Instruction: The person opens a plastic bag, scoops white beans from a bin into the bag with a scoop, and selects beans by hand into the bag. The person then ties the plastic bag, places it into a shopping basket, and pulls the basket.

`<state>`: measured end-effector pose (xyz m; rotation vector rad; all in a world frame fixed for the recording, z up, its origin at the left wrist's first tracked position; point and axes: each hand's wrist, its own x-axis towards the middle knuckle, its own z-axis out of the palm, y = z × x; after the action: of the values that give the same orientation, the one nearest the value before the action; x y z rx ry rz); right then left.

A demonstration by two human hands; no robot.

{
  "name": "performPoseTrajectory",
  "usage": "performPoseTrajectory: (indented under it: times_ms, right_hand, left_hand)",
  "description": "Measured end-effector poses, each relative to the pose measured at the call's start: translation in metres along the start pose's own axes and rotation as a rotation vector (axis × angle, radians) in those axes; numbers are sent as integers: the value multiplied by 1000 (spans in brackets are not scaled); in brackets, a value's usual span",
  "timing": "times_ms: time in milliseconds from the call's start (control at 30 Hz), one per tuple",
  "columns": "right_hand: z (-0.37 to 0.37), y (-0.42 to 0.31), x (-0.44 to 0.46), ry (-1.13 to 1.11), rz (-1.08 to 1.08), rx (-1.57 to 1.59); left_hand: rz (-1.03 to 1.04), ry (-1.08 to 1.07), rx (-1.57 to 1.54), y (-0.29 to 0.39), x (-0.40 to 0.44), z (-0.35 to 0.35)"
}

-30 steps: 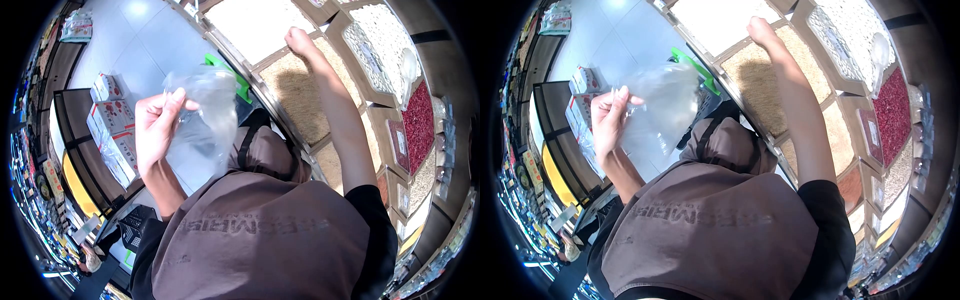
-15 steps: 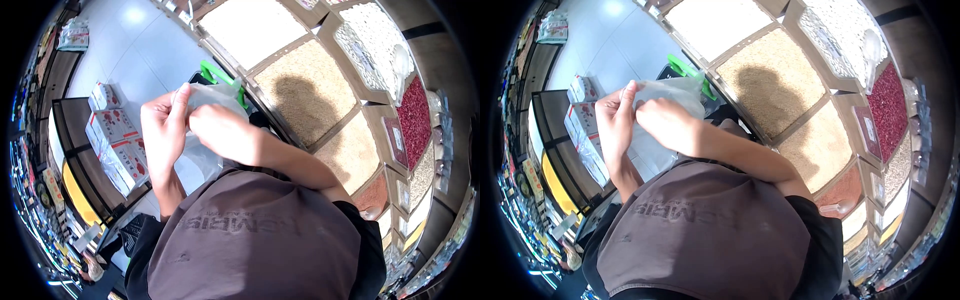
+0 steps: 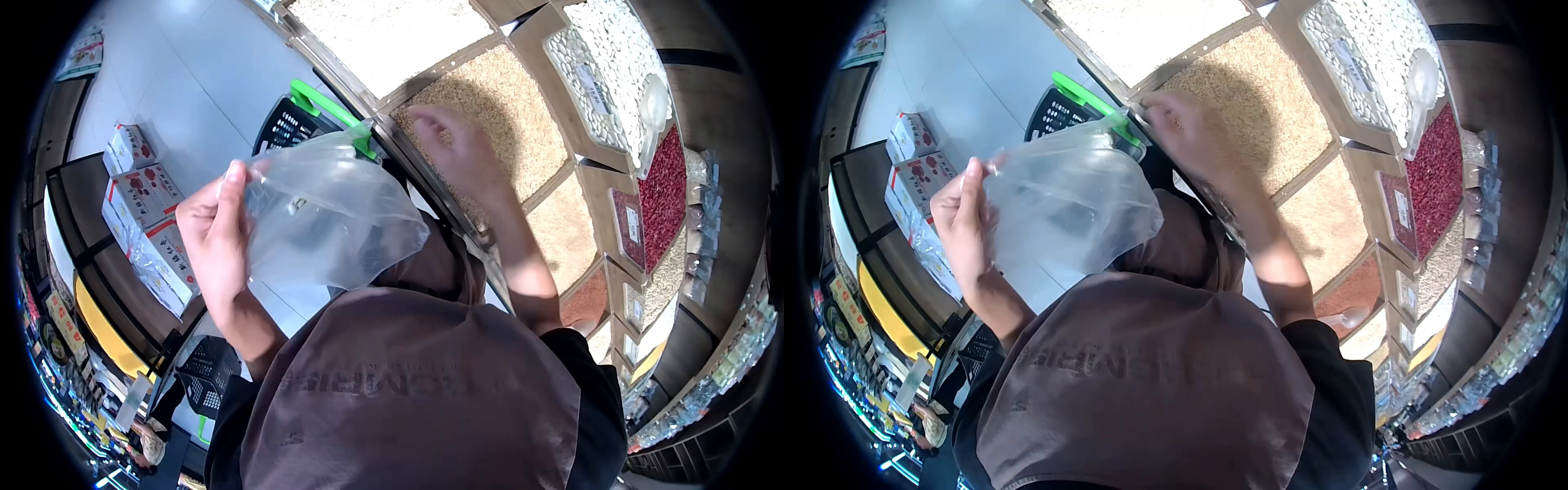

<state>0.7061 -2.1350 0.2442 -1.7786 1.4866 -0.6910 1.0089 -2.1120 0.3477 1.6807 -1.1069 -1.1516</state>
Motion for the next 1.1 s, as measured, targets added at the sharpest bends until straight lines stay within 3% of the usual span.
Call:
performPoseTrajectory:
  times_ms: [33,100,200,300,533,733,833,967,1100]
  right_hand:
    - [-7,33,5,109,-53,-298]
    - [-31,74,12,140,-15,-448]
    - [-48,85,25,182,146,-388]
    - [-36,113,40,178,-10,-626]
    - [-10,124,65,41,96,-749]
    - [-12,144,89,24,59,-767]
    - [-7,146,94,91,4,-605]
    - [-4,132,80,-60,-4,-541]
    - [-20,133,69,-202,-39,-609]
  left_hand:
    - [-80,-66,-81,-6,1,-5]
    - [-148,-109,-267,-29,-2,-25]
    - [36,-13,-588,-98,-20,-52]
    - [1,-39,-818,-139,-21,-72]
    - [-216,-252,-1232,-144,8,-52]
    - [-488,-330,-1323,-136,32,-16]
    - [-443,-218,-1249,-147,15,-29]
    - [-438,-235,-1218,-147,21,-18]
    - [-572,-92,-1162,-143,27,0]
